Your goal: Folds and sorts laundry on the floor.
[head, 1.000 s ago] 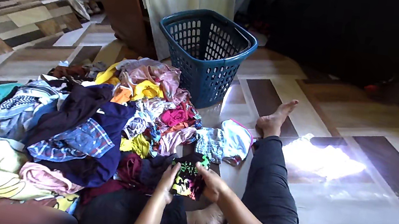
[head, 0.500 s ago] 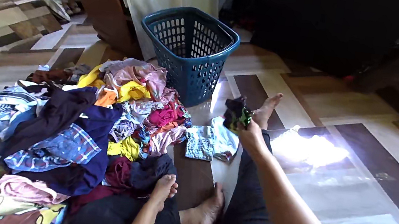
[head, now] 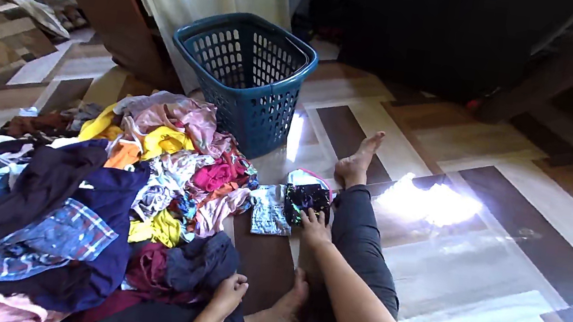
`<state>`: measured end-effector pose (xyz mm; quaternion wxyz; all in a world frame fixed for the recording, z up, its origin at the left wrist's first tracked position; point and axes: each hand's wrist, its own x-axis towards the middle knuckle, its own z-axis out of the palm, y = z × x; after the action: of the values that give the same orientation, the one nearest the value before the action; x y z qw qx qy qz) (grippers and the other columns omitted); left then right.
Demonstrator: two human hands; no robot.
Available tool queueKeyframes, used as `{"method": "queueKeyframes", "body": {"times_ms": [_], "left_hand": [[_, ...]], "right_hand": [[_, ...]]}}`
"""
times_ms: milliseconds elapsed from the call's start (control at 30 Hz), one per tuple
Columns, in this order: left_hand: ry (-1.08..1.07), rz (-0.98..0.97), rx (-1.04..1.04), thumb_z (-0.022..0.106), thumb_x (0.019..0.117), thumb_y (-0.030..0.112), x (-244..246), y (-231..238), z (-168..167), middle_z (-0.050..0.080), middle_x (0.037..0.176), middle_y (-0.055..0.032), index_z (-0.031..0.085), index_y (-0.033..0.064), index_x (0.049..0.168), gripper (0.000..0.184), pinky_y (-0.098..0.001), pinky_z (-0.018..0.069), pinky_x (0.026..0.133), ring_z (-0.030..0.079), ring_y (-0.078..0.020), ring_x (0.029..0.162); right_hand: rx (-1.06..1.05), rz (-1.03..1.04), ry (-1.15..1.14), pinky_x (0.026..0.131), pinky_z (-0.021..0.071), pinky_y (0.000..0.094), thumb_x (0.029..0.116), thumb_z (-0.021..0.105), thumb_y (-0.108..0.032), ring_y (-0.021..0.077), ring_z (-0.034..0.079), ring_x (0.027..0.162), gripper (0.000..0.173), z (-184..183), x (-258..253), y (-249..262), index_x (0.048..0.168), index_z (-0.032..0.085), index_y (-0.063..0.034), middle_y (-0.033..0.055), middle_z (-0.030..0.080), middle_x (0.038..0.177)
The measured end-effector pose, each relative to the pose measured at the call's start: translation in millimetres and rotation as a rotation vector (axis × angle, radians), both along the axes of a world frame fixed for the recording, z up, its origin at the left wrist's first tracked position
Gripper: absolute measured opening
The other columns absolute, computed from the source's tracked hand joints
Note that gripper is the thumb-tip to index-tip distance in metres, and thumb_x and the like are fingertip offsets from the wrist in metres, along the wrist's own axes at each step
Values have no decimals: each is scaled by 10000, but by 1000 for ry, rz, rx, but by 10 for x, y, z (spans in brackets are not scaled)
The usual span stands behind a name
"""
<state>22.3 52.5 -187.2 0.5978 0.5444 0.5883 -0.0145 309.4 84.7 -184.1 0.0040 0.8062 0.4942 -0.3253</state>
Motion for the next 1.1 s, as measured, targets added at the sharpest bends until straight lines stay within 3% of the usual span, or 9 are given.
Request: {"method": "queueKeyframes", "body": {"times_ms": [200, 467, 567, 633, 700, 800, 900, 1000, 1100], "left_hand": [[40, -28, -4, 492, 1081, 132, 18, 51, 18, 645, 1137, -220, 529, -31, 1382, 344, -396, 541, 810, 652, -262, 901], [53, -115, 64, 504, 1073, 157, -24, 67, -69, 653, 1197, -237, 555, -14, 1379, 354, -458, 554, 910, 684, -318, 1012], [-46, -108, 262, 505, 1052, 115, -11, 101, 51, 664, 1215, -234, 594, -38, 1337, 335, -448, 537, 956, 682, -313, 1042], [-107, -73, 432, 520, 1036, 89, 24, 227, 169, 651, 1254, -244, 612, -59, 1311, 326, -427, 528, 991, 671, -310, 1096], [-113, -48, 591, 535, 1014, 65, 58, 439, 269, 633, 1279, -268, 619, -79, 1298, 329, -429, 523, 1016, 655, -332, 1146], [-29, -71, 688, 528, 1019, 63, 102, 880, 463, 573, 1383, -269, 600, -73, 1331, 348, -406, 471, 1095, 577, -334, 1290], [88, -86, 762, 534, 1004, 64, 140, 1284, 554, 497, 1486, -261, 583, -50, 1373, 390, -428, 400, 1161, 487, -349, 1393], [406, -158, 593, 579, 1010, 205, 123, 1531, 576, 294, 1640, -206, 404, 28, 1543, 588, -521, 385, 1157, 398, -376, 1458], [617, -185, 514, 608, 995, 304, 74, 1476, 416, 368, 1602, -194, 350, 57, 1576, 682, -618, 379, 1111, 388, -396, 1453]], "right_hand": [[-8, -121, -52, 1196, 243, 639, 1046, 430, -39, 449, 67, 1566, 630, 21, 66, 42, 1637, 248, -156, 162, 111, 1714], [27, -70, -62, 1179, 245, 683, 1013, 511, -51, 464, 85, 1560, 638, 29, 276, 218, 1612, 337, -185, 149, 156, 1709], [149, -120, -82, 1165, 151, 745, 1002, 541, -76, 477, 53, 1559, 624, 105, 122, 295, 1596, 355, -114, 189, 144, 1703], [347, -64, -51, 1166, 144, 747, 993, 558, -104, 474, 112, 1554, 583, 72, -116, 291, 1559, 421, -74, 221, 226, 1675], [335, 75, 34, 1164, 166, 740, 1020, 559, -220, 471, 134, 1551, 586, 8, -404, 246, 1575, 407, -109, 220, 246, 1669], [172, 211, 114, 1170, 108, 752, 1045, 534, -378, 472, 51, 1562, 620, -186, -780, 94, 1612, 349, -207, 209, 169, 1694], [166, 247, 71, 1186, 94, 726, 1047, 518, -378, 446, 45, 1570, 606, -285, -890, -12, 1616, 341, -263, 176, 156, 1704], [122, 254, 42, 1194, 94, 710, 1063, 488, -378, 418, 37, 1577, 597, -257, -853, -17, 1624, 313, -274, 151, 139, 1712], [75, 174, -12, 1147, 104, 777, 1069, 437, -433, 463, 10, 1566, 624, -236, -890, -32, 1642, 262, -260, 119, 87, 1725]]}}
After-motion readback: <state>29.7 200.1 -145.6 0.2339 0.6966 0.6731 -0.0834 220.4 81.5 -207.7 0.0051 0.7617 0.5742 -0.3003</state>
